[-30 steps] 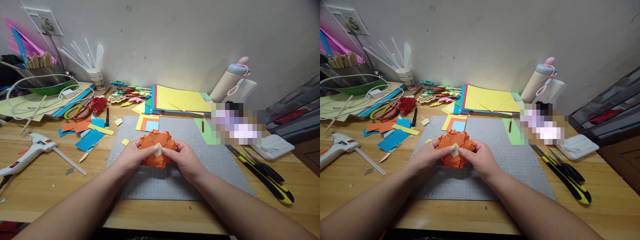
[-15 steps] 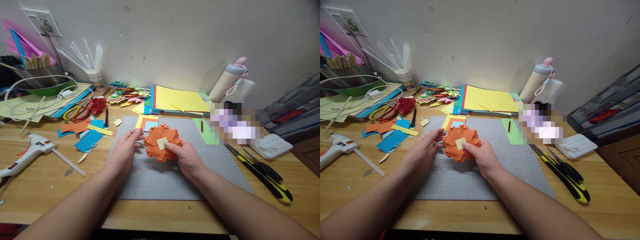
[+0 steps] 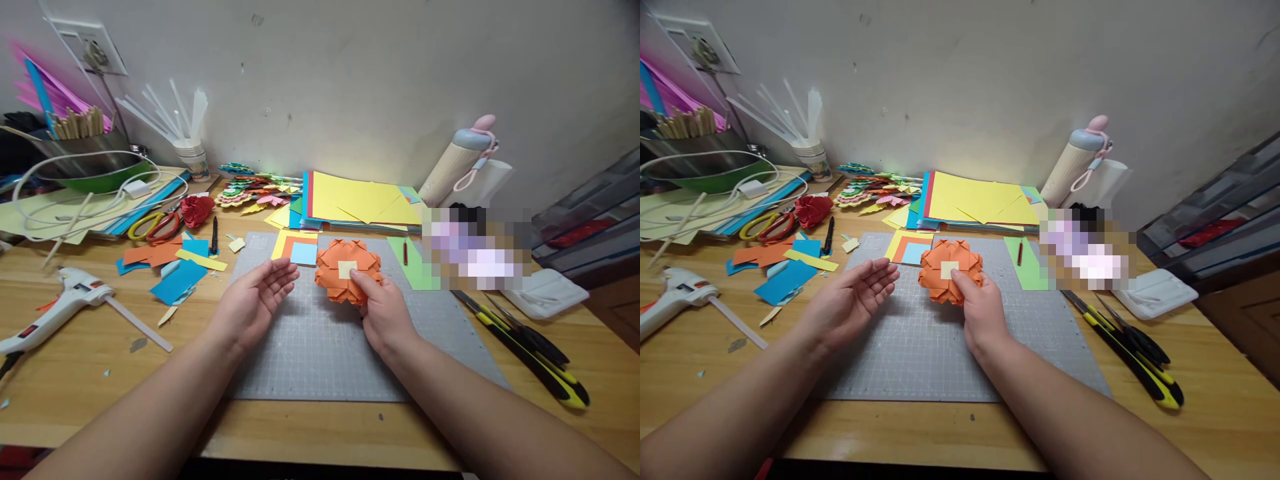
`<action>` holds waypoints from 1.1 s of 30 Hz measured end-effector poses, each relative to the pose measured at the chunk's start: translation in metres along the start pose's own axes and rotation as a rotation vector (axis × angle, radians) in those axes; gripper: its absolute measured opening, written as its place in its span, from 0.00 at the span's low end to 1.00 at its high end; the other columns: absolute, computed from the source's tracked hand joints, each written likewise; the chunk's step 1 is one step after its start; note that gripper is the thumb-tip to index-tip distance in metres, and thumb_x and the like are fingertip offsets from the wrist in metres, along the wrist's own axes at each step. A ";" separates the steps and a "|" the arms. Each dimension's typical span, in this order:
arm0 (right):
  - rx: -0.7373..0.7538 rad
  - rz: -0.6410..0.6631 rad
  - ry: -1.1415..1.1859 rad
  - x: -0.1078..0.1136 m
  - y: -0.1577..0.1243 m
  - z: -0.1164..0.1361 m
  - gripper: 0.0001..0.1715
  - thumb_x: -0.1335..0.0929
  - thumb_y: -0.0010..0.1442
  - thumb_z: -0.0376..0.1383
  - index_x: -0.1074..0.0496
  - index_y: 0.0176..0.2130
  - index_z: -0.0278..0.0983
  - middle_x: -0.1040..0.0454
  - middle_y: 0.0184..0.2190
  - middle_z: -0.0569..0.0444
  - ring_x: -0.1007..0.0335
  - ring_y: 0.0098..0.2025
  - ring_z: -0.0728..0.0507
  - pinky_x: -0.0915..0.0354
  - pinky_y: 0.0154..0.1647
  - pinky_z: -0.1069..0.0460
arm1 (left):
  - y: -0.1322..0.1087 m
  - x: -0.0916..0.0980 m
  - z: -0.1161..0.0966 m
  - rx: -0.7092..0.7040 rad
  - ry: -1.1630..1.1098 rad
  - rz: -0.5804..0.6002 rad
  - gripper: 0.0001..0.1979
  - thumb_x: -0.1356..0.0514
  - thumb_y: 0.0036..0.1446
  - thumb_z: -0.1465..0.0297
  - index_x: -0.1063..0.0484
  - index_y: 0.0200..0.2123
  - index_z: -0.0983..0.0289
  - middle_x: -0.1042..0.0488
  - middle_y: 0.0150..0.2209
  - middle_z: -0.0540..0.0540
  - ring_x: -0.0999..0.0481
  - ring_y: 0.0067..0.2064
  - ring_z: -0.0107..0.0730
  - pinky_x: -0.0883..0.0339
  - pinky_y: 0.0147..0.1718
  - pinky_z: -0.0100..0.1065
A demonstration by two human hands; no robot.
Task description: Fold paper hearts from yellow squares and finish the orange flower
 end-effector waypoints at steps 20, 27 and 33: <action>-0.086 0.013 0.040 -0.002 0.000 -0.007 0.18 0.26 0.47 0.37 0.26 0.40 0.36 0.21 0.38 0.52 0.25 0.40 0.43 0.31 0.39 0.51 | -0.009 -0.014 0.018 0.179 -0.093 0.074 0.14 0.46 0.54 0.89 0.29 0.41 0.72 0.25 0.39 0.60 0.22 0.36 0.30 0.24 0.38 0.29; -0.061 -0.001 0.029 -0.001 0.001 -0.004 0.17 0.26 0.47 0.37 0.27 0.39 0.35 0.22 0.38 0.51 0.25 0.40 0.43 0.31 0.40 0.50 | -0.009 -0.014 0.011 0.125 -0.079 0.101 0.14 0.44 0.53 0.88 0.27 0.40 0.71 0.26 0.46 0.61 0.21 0.39 0.29 0.26 0.42 0.28; -0.061 -0.071 -0.027 0.008 0.006 0.000 0.15 0.25 0.45 0.38 0.27 0.35 0.36 0.21 0.32 0.54 0.25 0.34 0.43 0.32 0.33 0.52 | -0.029 -0.037 -0.013 -0.222 0.264 0.340 0.32 0.34 0.45 0.82 0.30 0.51 0.49 0.43 0.64 0.50 0.20 0.36 0.30 0.27 0.39 0.30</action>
Point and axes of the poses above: each hand's wrist, its own y-axis towards the middle knuckle, its own x-axis out of the back of the hand, z = x × y, the point moved 9 cm from there along y, towards the middle knuckle
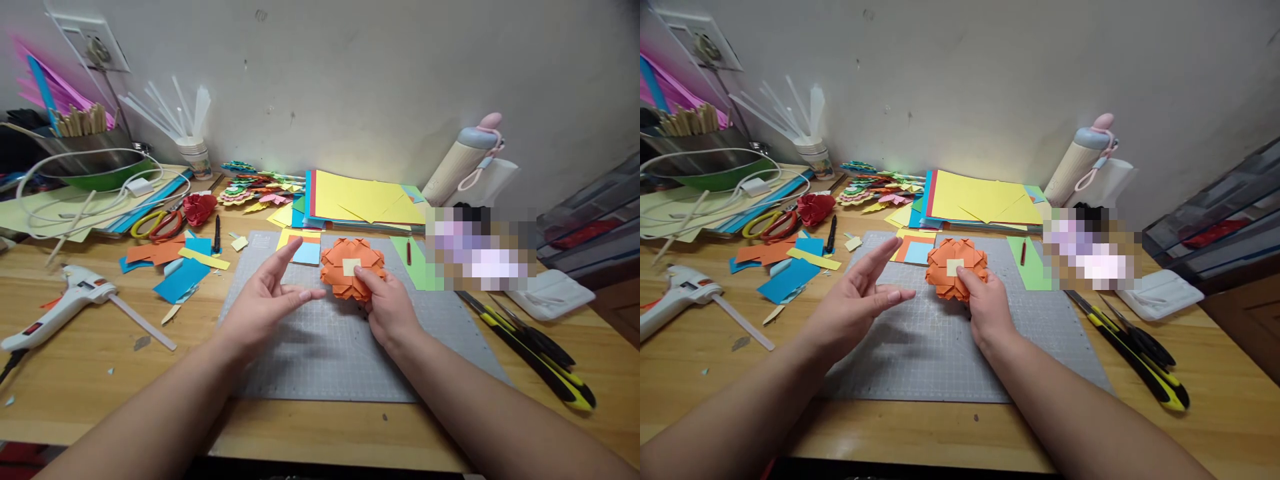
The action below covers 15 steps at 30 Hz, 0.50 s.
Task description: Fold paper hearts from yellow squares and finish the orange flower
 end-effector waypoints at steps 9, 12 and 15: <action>0.013 0.051 0.017 -0.005 0.001 0.000 0.16 0.26 0.46 0.38 0.27 0.36 0.36 0.21 0.34 0.53 0.25 0.36 0.43 0.31 0.34 0.52 | -0.010 -0.020 -0.011 -0.094 0.050 0.197 0.47 0.35 0.47 0.80 0.52 0.59 0.30 0.50 0.66 0.48 0.21 0.28 0.27 0.28 0.42 0.45; 0.016 0.049 0.011 -0.004 0.001 -0.001 0.17 0.26 0.46 0.39 0.27 0.37 0.36 0.21 0.35 0.54 0.25 0.37 0.43 0.31 0.35 0.51 | -0.005 0.001 -0.011 -0.120 0.231 0.018 0.36 0.40 0.55 0.72 0.49 0.62 0.42 0.28 0.53 0.53 0.21 0.34 0.34 0.35 0.50 0.48; -0.008 0.064 0.002 -0.005 -0.002 -0.003 0.17 0.25 0.45 0.39 0.27 0.37 0.37 0.21 0.36 0.53 0.25 0.38 0.43 0.31 0.36 0.51 | -0.008 0.022 -0.030 -0.310 0.518 -0.263 0.32 0.35 0.49 0.73 0.37 0.58 0.50 0.30 0.54 0.53 0.36 0.59 0.42 0.53 0.61 0.43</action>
Point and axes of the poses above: each hand's wrist, its own y-axis towards the middle knuckle, its own x-axis out of the back of the hand, z = x × y, the point moved 9 cm from there along y, towards the middle knuckle
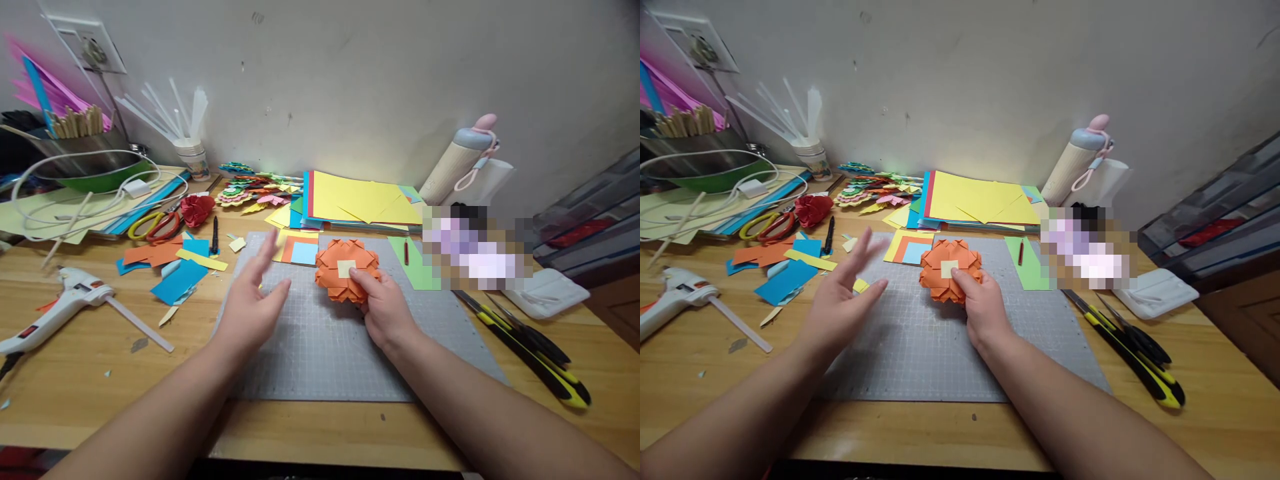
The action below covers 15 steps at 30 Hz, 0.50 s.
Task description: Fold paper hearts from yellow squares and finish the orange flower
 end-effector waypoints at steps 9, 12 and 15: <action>-0.096 0.250 0.050 -0.031 -0.020 -0.007 0.16 0.26 0.47 0.38 0.26 0.38 0.39 0.22 0.39 0.53 0.26 0.40 0.41 0.30 0.40 0.49 | 0.001 -0.015 0.035 0.341 -0.359 0.072 0.18 0.41 0.55 0.63 0.31 0.49 0.62 0.27 0.47 0.60 0.30 0.50 0.42 0.37 0.47 0.37; -0.004 0.128 0.074 -0.017 -0.012 0.001 0.16 0.26 0.47 0.37 0.26 0.38 0.38 0.22 0.40 0.53 0.26 0.41 0.43 0.31 0.42 0.50 | 0.004 -0.008 0.040 0.382 -0.451 -0.014 0.16 0.42 0.56 0.64 0.33 0.46 0.64 0.28 0.43 0.59 0.25 0.40 0.35 0.35 0.34 0.32; 0.067 -0.045 0.055 0.003 -0.003 0.008 0.15 0.26 0.47 0.37 0.26 0.37 0.37 0.22 0.37 0.53 0.26 0.39 0.43 0.31 0.39 0.51 | 0.006 0.008 0.040 0.335 -0.452 -0.163 0.14 0.42 0.54 0.67 0.33 0.44 0.63 0.31 0.40 0.55 0.28 0.29 0.26 0.41 0.23 0.27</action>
Point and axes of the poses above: each hand's wrist, its own y-axis towards the middle knuckle, its own x-axis out of the back of the hand, z = x × y, the point moved 9 cm from there along y, towards the middle knuckle
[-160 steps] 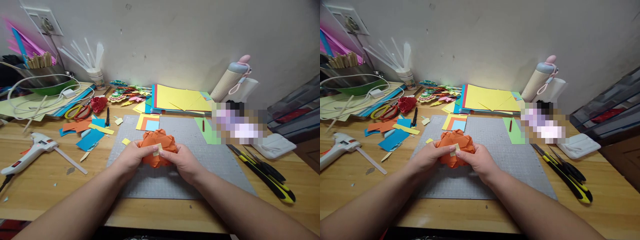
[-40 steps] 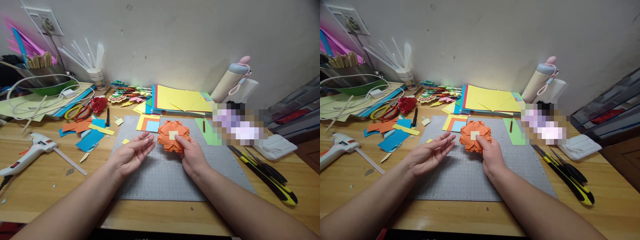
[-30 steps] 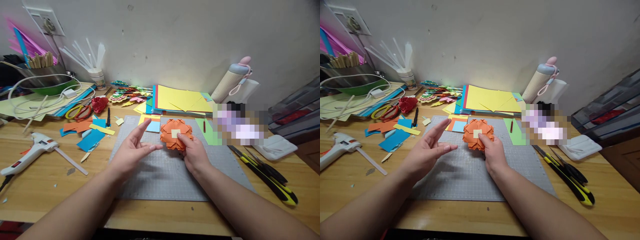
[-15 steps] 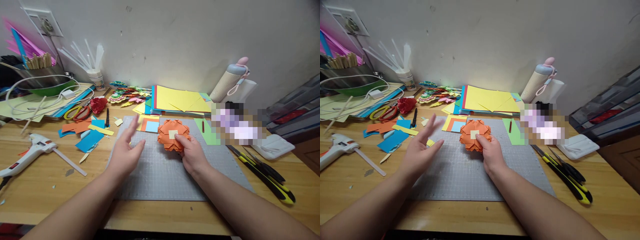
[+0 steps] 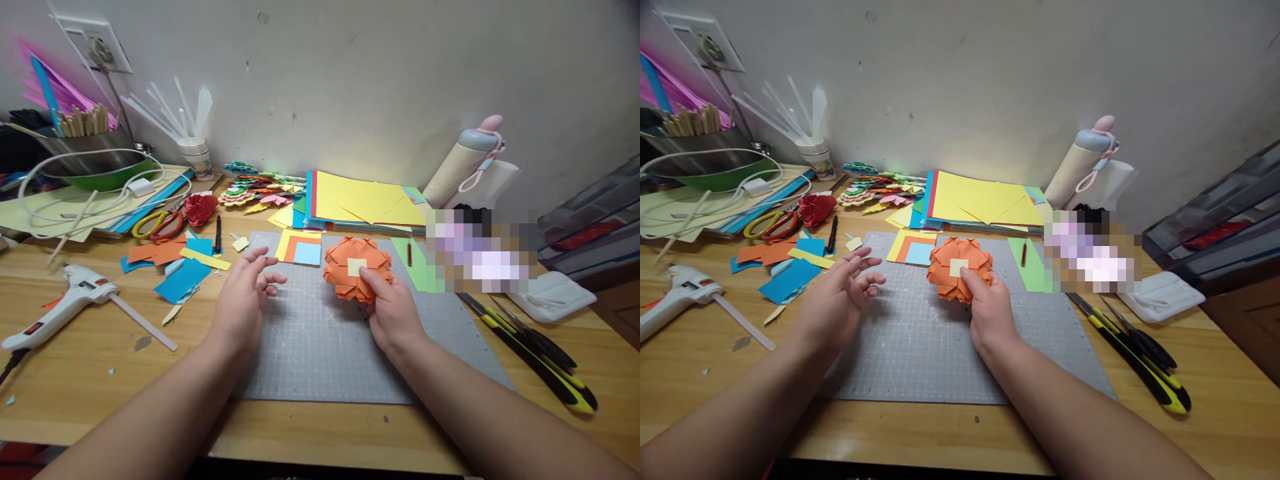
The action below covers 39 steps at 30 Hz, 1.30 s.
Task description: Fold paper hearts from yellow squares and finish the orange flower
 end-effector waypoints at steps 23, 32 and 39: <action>-0.226 0.134 0.127 -0.015 -0.004 -0.016 0.15 0.27 0.47 0.34 0.26 0.37 0.35 0.21 0.34 0.54 0.26 0.33 0.47 0.30 0.31 0.55 | -0.003 -0.011 0.014 0.345 -0.353 0.078 0.11 0.53 0.60 0.68 0.36 0.36 0.68 0.37 0.24 0.51 0.42 0.18 0.22 0.47 0.16 0.25; -0.507 0.524 0.381 -0.050 -0.031 -0.019 0.17 0.31 0.52 0.35 0.27 0.44 0.39 0.22 0.42 0.54 0.27 0.45 0.43 0.35 0.52 0.44 | -0.003 -0.013 -0.006 0.218 -0.460 0.141 0.12 0.54 0.60 0.67 0.35 0.36 0.68 0.37 0.25 0.52 0.41 0.19 0.24 0.45 0.17 0.26; -0.449 0.767 0.481 -0.062 -0.039 -0.008 0.13 0.32 0.54 0.38 0.26 0.42 0.41 0.25 0.46 0.54 0.32 0.51 0.42 0.40 0.56 0.41 | -0.013 -0.031 -0.017 0.346 -0.806 0.399 0.15 0.54 0.62 0.63 0.37 0.39 0.69 0.43 0.26 0.49 0.45 0.20 0.22 0.49 0.15 0.23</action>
Point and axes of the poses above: each hand's wrist, its own y-axis towards the middle knuckle, its own x-axis out of the back of the hand, z = x × y, the point moved 9 cm from there along y, towards the middle knuckle
